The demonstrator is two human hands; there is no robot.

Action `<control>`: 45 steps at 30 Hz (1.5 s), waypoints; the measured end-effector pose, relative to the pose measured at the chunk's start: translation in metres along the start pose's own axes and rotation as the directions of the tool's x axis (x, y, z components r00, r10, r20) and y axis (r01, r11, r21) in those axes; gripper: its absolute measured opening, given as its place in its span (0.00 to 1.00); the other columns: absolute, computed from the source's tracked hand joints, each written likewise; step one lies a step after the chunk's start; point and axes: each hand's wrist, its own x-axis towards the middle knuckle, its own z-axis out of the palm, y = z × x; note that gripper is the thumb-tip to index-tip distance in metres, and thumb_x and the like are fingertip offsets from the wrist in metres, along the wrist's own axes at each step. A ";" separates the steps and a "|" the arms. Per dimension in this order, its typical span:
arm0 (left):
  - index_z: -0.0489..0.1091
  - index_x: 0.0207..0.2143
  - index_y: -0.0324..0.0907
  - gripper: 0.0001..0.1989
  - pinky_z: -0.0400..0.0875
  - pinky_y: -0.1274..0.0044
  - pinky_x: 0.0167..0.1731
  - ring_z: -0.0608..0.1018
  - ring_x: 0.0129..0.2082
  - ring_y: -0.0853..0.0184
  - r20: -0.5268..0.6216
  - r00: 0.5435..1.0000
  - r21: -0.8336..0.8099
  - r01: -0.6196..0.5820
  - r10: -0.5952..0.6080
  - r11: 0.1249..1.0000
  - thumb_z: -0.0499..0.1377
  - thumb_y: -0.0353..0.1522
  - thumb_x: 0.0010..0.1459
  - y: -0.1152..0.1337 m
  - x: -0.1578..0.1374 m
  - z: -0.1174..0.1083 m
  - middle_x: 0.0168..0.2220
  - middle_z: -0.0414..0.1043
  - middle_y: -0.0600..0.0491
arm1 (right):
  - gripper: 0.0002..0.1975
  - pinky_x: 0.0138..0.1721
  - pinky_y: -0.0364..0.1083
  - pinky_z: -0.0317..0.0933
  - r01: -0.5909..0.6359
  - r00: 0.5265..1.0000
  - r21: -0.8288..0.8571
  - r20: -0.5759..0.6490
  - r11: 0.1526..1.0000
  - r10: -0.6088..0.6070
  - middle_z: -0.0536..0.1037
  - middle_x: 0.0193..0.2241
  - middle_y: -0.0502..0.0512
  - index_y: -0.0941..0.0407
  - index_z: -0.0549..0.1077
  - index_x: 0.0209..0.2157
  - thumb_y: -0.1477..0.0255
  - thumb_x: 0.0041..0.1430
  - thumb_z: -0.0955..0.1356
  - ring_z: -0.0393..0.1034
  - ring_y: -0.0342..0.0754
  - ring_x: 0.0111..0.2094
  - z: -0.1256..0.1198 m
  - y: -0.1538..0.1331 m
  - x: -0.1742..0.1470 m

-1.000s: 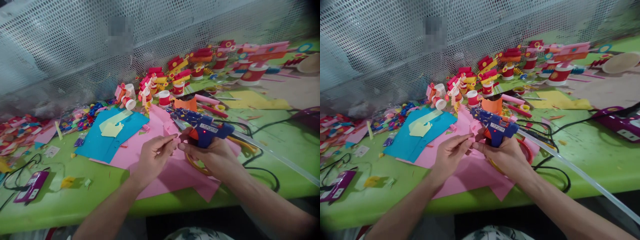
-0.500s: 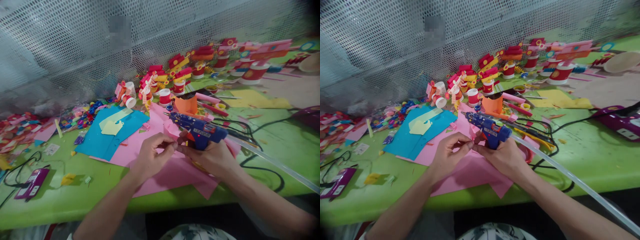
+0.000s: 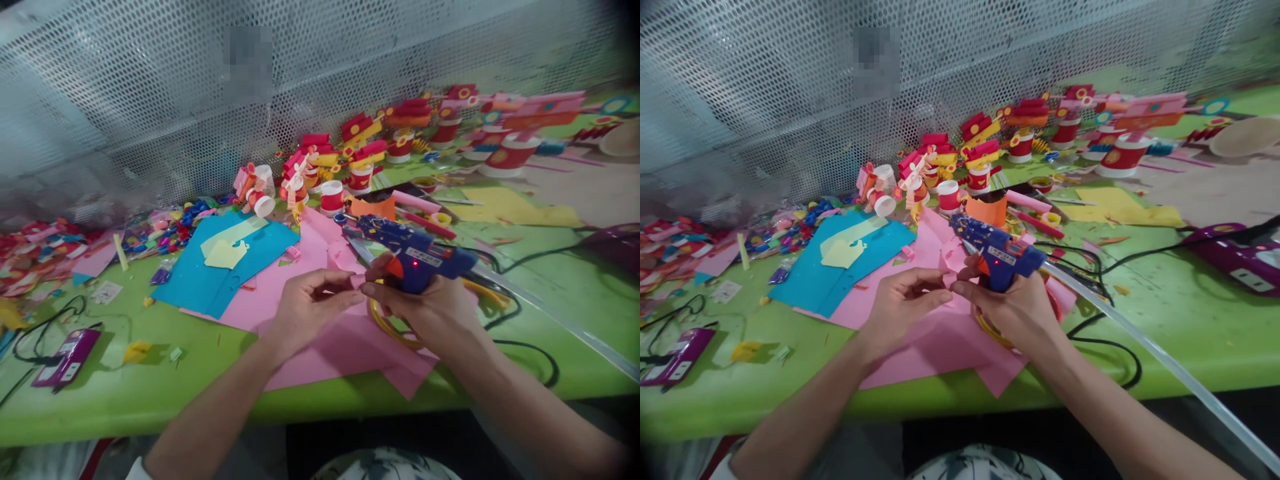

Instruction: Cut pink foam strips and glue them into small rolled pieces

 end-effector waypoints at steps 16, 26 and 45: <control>0.76 0.31 0.40 0.08 0.73 0.79 0.29 0.77 0.26 0.71 -0.162 0.978 0.124 -0.108 0.128 0.986 0.69 0.34 0.53 -0.008 0.009 0.004 0.26 0.78 0.54 | 0.20 0.20 0.44 0.57 0.050 0.999 0.089 -0.003 0.995 -0.049 0.68 0.16 0.42 0.55 0.80 0.38 0.59 0.46 0.81 0.60 0.43 0.18 -0.010 0.000 0.002; 0.78 0.38 0.43 0.05 0.71 0.74 0.35 0.80 0.32 0.67 0.117 0.822 0.778 -0.424 0.557 0.463 0.62 0.33 0.63 0.013 0.024 -0.003 0.33 0.82 0.51 | 0.15 0.22 0.45 0.55 0.268 0.927 0.430 -0.359 0.862 -0.109 0.66 0.21 0.43 0.51 0.71 0.29 0.58 0.56 0.76 0.53 0.41 0.19 -0.019 0.002 0.011; 0.78 0.39 0.44 0.10 0.64 0.73 0.35 0.80 0.38 0.60 -0.165 0.952 0.983 0.137 0.259 0.123 0.59 0.38 0.64 0.012 0.081 -0.051 0.39 0.83 0.50 | 0.10 0.19 0.42 0.56 0.199 0.960 0.653 -0.279 0.731 -0.012 0.65 0.16 0.41 0.52 0.77 0.31 0.69 0.52 0.79 0.54 0.39 0.17 -0.024 -0.001 0.009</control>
